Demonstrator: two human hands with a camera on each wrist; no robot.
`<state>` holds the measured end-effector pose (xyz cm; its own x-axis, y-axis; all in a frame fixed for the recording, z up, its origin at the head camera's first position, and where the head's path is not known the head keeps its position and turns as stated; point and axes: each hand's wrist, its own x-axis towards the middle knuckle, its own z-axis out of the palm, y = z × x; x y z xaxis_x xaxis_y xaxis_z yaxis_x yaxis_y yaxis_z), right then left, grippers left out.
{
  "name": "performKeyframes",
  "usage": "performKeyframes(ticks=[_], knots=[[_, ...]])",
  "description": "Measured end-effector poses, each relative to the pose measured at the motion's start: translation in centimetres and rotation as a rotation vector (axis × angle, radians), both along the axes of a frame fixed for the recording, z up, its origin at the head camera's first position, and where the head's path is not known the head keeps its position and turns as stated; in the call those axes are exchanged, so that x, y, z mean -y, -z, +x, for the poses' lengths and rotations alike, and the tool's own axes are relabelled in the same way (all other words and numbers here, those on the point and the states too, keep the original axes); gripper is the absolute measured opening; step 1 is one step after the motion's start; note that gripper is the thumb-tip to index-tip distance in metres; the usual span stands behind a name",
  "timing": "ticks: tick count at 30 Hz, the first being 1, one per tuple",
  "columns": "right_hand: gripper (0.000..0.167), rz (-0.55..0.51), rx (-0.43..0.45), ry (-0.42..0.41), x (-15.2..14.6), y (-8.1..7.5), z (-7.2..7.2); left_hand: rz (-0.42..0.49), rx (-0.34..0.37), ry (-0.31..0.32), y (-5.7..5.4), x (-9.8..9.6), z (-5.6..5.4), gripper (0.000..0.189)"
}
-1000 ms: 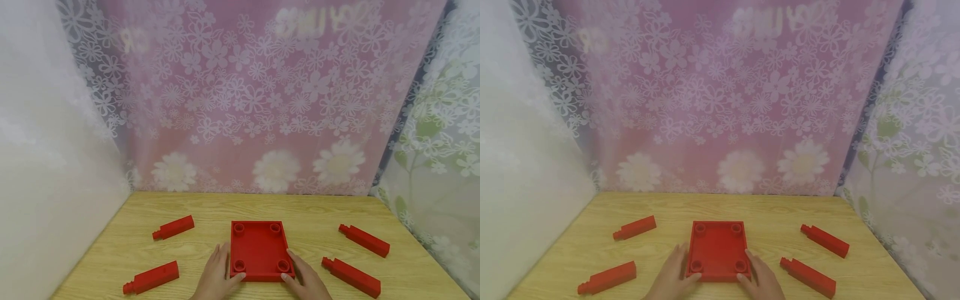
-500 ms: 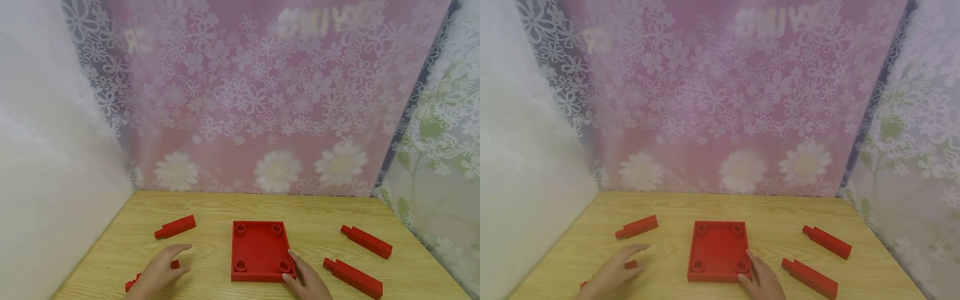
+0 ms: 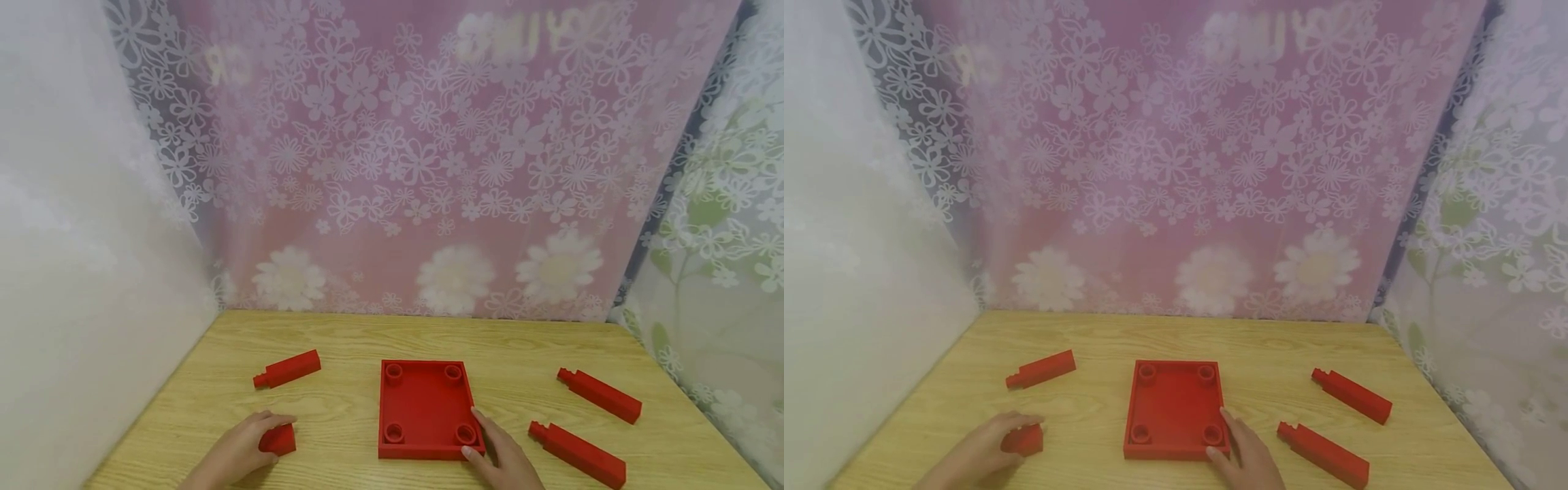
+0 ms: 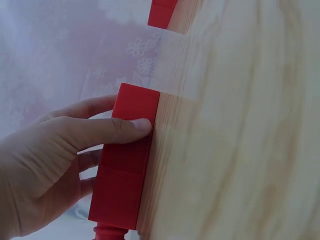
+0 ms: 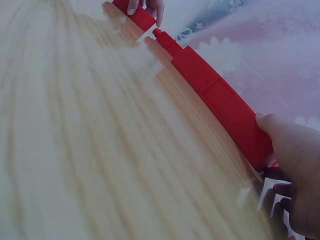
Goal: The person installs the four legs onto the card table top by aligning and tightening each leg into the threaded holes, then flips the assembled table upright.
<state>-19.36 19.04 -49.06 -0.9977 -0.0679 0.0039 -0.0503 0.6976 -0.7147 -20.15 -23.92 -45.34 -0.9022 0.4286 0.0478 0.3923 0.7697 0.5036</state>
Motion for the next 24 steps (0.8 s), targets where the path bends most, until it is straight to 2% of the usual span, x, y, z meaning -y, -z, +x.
performKeyframes(ticks=[5, 10, 18, 24], knots=[[0.079, -0.003, -0.017, -0.013, -0.2, 0.1, 0.0, -0.025, -0.015, 0.011, 0.0, -0.1, 0.0, 0.052], [0.078, 0.001, -0.016, -0.017, -0.2, 0.1, 0.0, -0.040, -0.037, -0.004, 0.1, -0.4, -0.3, 0.052], [0.078, 0.005, -0.019, -0.029, -0.3, 0.3, -0.1, -0.023, -0.170, 0.015, -0.7, -1.3, -1.1, 0.054], [0.079, -0.005, -0.020, -0.020, -0.3, 0.2, -0.1, 0.012, -0.255, -0.046, -1.8, -3.0, -1.9, 0.056]])
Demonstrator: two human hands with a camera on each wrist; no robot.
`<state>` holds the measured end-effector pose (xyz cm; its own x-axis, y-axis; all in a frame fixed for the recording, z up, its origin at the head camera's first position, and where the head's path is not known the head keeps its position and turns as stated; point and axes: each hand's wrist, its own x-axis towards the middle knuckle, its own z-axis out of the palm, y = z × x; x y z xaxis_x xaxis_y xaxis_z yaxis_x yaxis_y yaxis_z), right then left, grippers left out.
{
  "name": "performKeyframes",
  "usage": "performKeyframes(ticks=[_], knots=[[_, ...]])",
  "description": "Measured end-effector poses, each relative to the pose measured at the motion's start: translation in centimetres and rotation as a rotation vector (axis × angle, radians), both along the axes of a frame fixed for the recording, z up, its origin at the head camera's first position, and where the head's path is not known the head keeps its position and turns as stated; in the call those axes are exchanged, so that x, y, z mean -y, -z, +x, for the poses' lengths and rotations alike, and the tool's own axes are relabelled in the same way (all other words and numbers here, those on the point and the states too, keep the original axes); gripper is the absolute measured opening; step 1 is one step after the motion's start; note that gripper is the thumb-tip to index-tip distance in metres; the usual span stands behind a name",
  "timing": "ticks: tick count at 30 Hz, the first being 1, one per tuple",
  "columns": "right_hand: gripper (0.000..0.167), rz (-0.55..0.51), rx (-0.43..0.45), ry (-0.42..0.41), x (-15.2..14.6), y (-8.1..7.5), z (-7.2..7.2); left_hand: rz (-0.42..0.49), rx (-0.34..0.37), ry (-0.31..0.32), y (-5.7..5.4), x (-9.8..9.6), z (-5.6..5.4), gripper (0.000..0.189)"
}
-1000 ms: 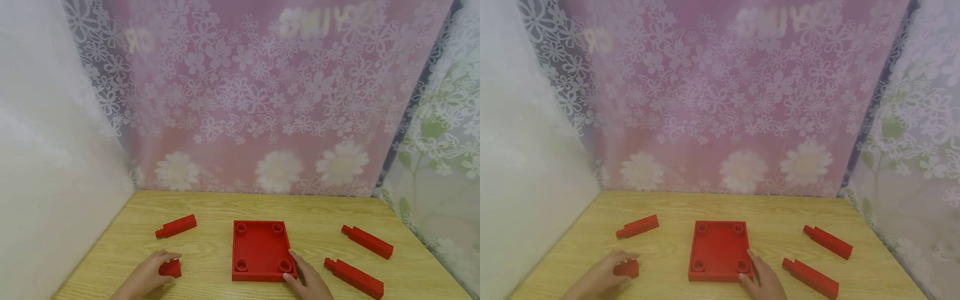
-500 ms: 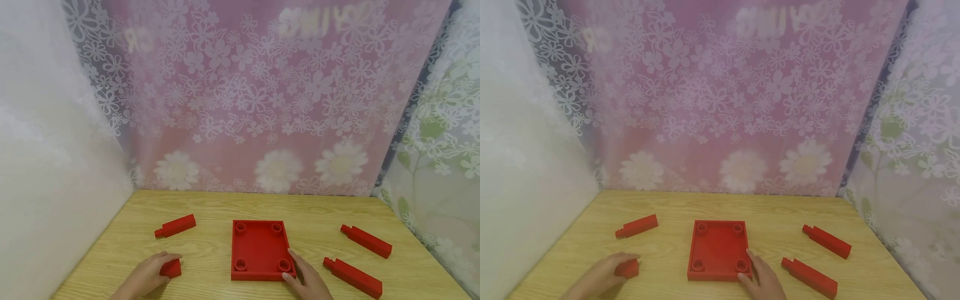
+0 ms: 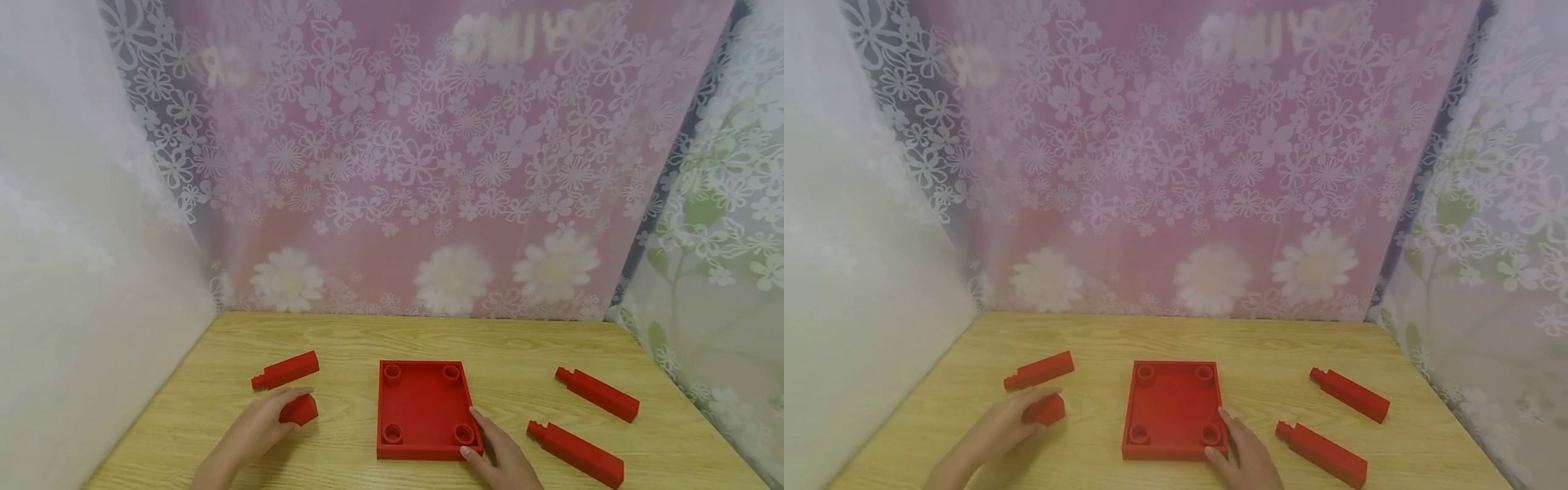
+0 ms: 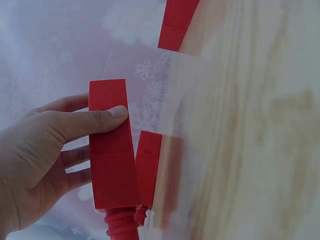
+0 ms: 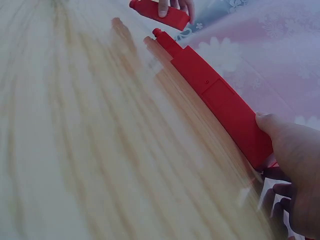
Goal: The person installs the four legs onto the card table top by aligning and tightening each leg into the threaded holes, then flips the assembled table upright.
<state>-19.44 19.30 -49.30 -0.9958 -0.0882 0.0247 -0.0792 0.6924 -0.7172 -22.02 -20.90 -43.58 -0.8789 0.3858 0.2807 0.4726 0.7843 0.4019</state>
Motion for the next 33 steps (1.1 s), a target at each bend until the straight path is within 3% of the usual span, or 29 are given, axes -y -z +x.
performKeyframes(ticks=[4, 11, 33], knots=[[0.079, -0.002, 0.000, 0.007, 0.0, 0.0, 0.0, -0.017, -0.078, -0.020, -0.8, -1.3, -0.6, 0.058], [0.078, -0.011, 0.002, 0.011, 0.1, 0.0, 0.0, 0.007, -0.137, -0.044, -1.9, -3.4, -1.7, 0.058], [0.078, -0.001, -0.009, -0.003, 0.0, -0.1, 0.0, 0.074, -0.171, -0.072, -4.5, -8.8, -5.6, 0.057]])
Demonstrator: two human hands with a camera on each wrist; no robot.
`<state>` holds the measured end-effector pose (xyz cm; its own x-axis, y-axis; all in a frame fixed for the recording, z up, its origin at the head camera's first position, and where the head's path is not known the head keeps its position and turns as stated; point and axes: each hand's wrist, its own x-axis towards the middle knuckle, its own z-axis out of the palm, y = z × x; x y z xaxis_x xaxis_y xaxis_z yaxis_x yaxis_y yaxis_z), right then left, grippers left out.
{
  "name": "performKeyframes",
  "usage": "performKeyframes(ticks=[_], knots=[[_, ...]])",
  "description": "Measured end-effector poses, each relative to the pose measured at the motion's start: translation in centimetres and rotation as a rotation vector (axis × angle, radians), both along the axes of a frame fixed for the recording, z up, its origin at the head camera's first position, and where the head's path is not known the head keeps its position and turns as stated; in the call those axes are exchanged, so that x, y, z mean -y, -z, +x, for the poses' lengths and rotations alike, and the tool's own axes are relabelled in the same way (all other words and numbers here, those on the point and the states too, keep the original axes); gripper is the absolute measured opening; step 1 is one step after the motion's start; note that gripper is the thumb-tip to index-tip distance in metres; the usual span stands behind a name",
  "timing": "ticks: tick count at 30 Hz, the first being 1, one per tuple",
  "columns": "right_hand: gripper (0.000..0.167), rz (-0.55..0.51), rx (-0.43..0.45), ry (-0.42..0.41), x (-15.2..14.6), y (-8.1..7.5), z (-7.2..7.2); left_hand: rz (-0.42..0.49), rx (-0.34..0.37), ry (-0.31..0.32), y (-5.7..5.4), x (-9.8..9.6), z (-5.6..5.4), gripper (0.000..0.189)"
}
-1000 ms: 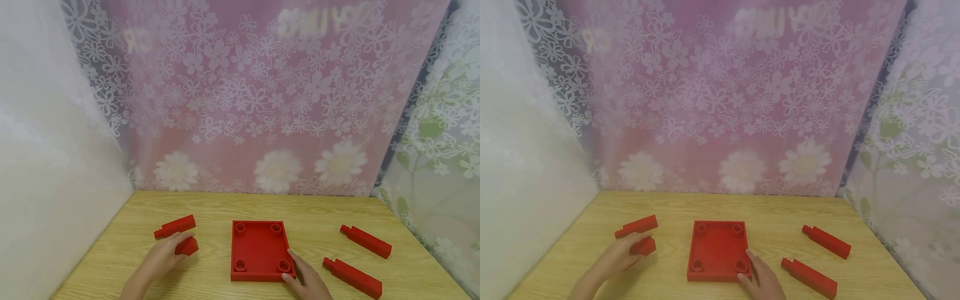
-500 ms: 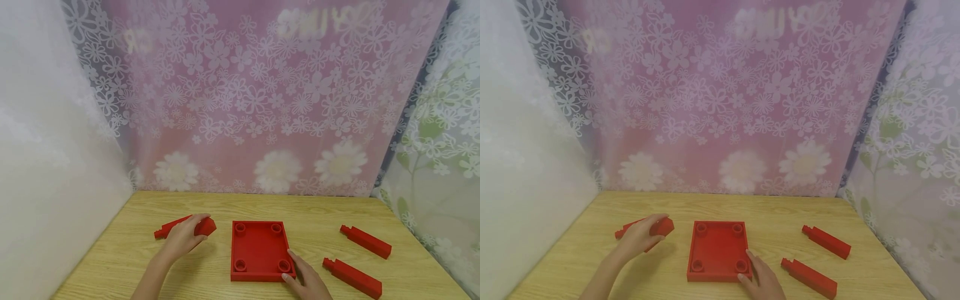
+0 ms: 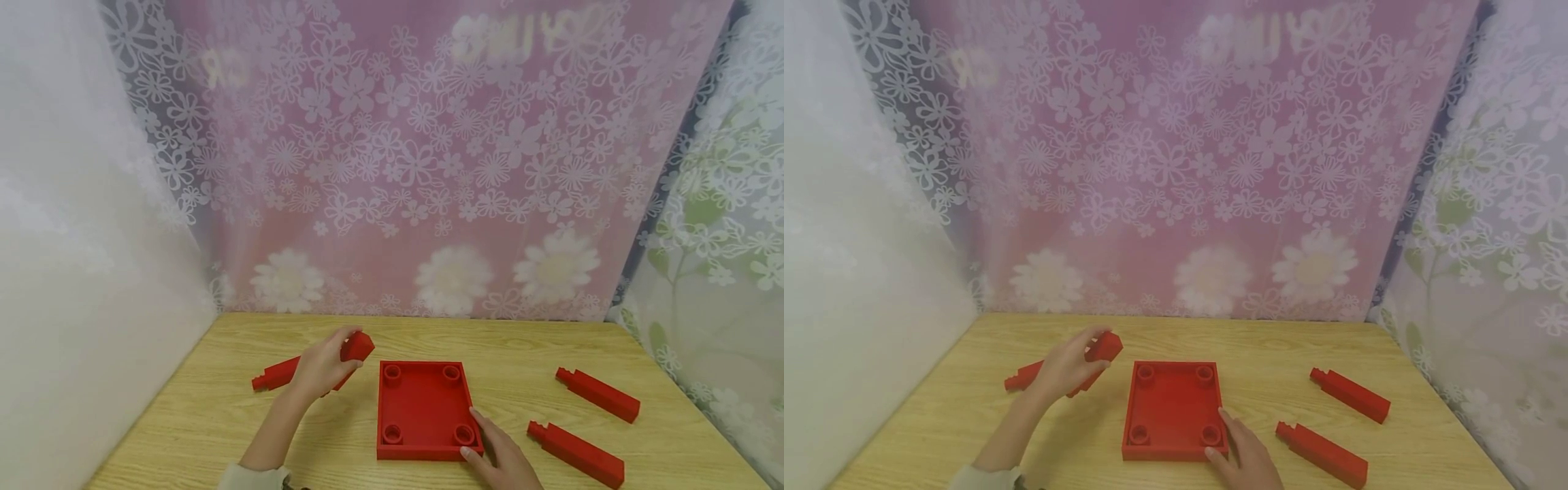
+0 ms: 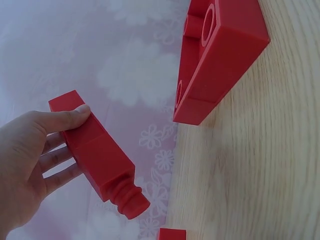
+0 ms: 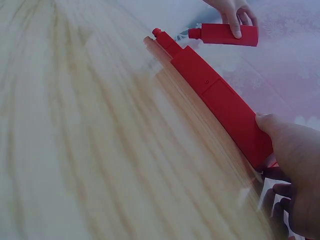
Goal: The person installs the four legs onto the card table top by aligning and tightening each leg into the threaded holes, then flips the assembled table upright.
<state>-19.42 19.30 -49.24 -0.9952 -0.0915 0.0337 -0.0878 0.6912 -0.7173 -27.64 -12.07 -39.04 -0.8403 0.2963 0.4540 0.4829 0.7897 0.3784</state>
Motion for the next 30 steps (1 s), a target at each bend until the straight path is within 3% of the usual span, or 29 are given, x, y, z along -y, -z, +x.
performKeyframes(ticks=[14, 20, 30], knots=[[0.078, -0.004, 0.015, 0.009, 0.0, 0.1, 0.0, 0.099, 0.002, 0.017, -0.9, -2.4, -1.7, 0.054], [0.077, -0.004, 0.016, 0.008, -0.1, 0.0, -0.1, 0.207, -0.018, 0.068, -0.9, -3.4, -2.3, 0.054], [0.077, -0.003, 0.004, -0.001, -0.1, 0.2, -0.1, 0.388, 0.017, 0.057, -0.4, -5.4, -2.9, 0.054]])
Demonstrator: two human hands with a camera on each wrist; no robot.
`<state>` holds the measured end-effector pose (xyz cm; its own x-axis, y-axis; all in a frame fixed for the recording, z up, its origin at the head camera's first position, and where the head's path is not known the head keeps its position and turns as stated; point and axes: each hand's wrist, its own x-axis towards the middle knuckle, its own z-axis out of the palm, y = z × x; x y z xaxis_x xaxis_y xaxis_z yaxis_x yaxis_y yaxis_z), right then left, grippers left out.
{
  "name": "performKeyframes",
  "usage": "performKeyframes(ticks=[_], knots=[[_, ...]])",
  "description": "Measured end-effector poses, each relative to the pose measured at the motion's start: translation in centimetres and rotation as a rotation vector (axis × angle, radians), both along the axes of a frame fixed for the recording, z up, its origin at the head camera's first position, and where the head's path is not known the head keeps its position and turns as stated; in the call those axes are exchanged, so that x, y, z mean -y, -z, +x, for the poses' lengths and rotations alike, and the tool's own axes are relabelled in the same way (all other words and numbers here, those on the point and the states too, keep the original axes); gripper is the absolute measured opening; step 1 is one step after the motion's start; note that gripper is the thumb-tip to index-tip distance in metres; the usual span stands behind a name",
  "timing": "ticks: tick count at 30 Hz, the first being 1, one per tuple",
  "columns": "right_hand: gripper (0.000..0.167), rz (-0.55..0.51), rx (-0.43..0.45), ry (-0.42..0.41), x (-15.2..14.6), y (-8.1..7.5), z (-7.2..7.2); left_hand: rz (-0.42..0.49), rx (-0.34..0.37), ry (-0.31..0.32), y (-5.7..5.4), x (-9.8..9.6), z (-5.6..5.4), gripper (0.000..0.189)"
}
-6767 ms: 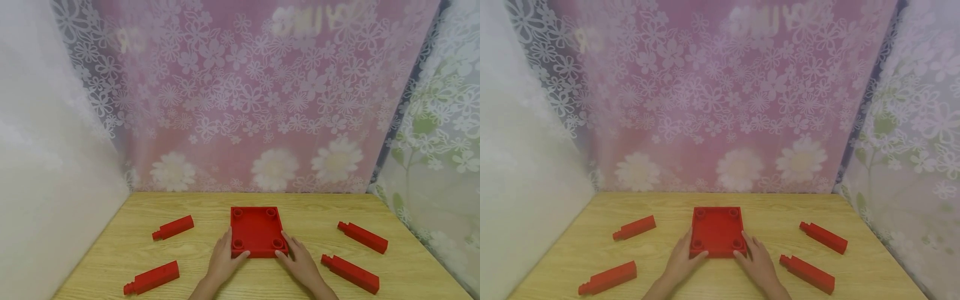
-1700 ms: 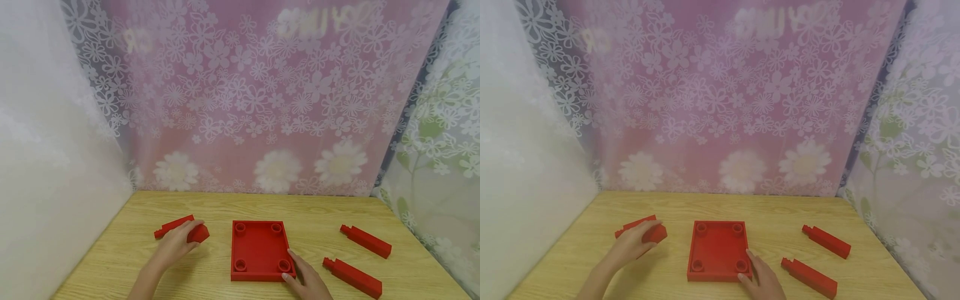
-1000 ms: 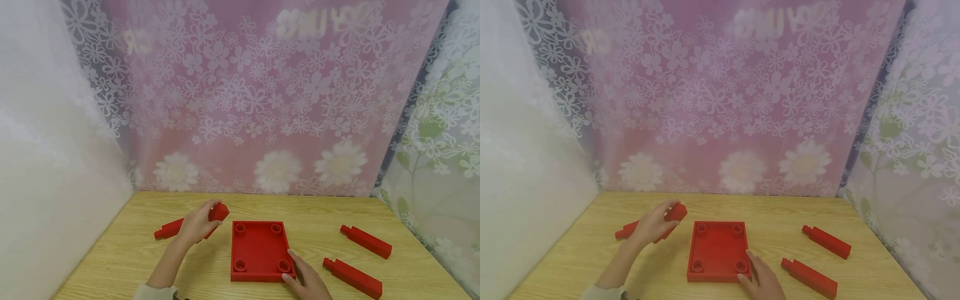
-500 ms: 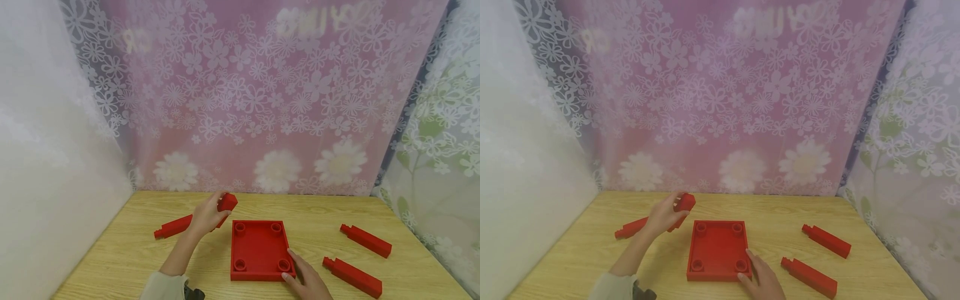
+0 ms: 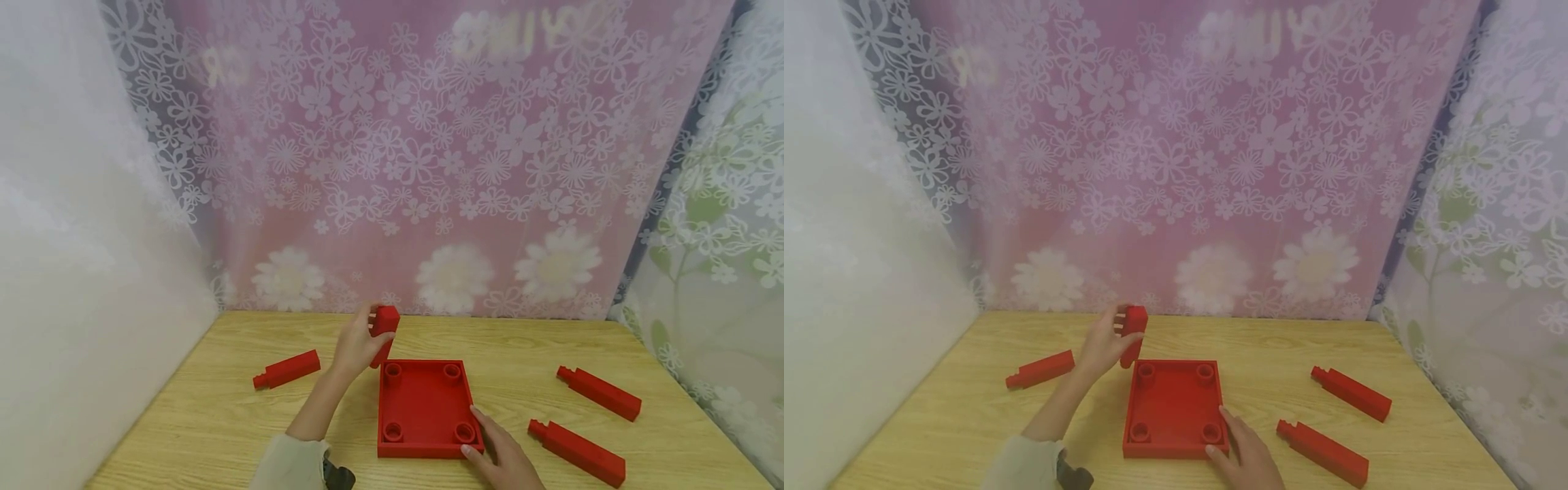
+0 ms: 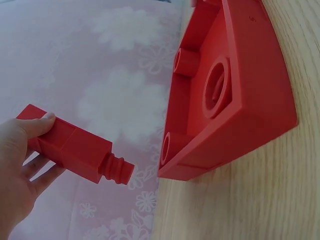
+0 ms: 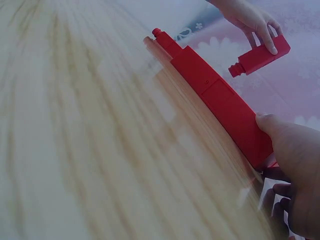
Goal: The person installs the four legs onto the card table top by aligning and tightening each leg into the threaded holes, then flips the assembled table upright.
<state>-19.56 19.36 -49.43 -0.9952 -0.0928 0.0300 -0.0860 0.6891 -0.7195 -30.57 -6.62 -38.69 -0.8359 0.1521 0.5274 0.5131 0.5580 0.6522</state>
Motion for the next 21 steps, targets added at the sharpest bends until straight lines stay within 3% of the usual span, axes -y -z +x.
performKeyframes(ticks=[10, 15, 21], knots=[[0.077, 0.004, 0.002, 0.003, 0.0, 0.1, 0.0, 0.230, 0.081, 0.022, 1.2, -1.3, -0.5, 0.053], [0.078, 0.000, 0.005, 0.003, 0.0, 0.0, 0.0, 0.281, 0.106, 0.036, 1.8, -1.7, -0.6, 0.051], [0.077, -0.004, -0.002, 0.000, 0.0, 0.0, 0.0, 0.282, 0.121, 0.029, 2.6, -2.0, -0.7, 0.051]])
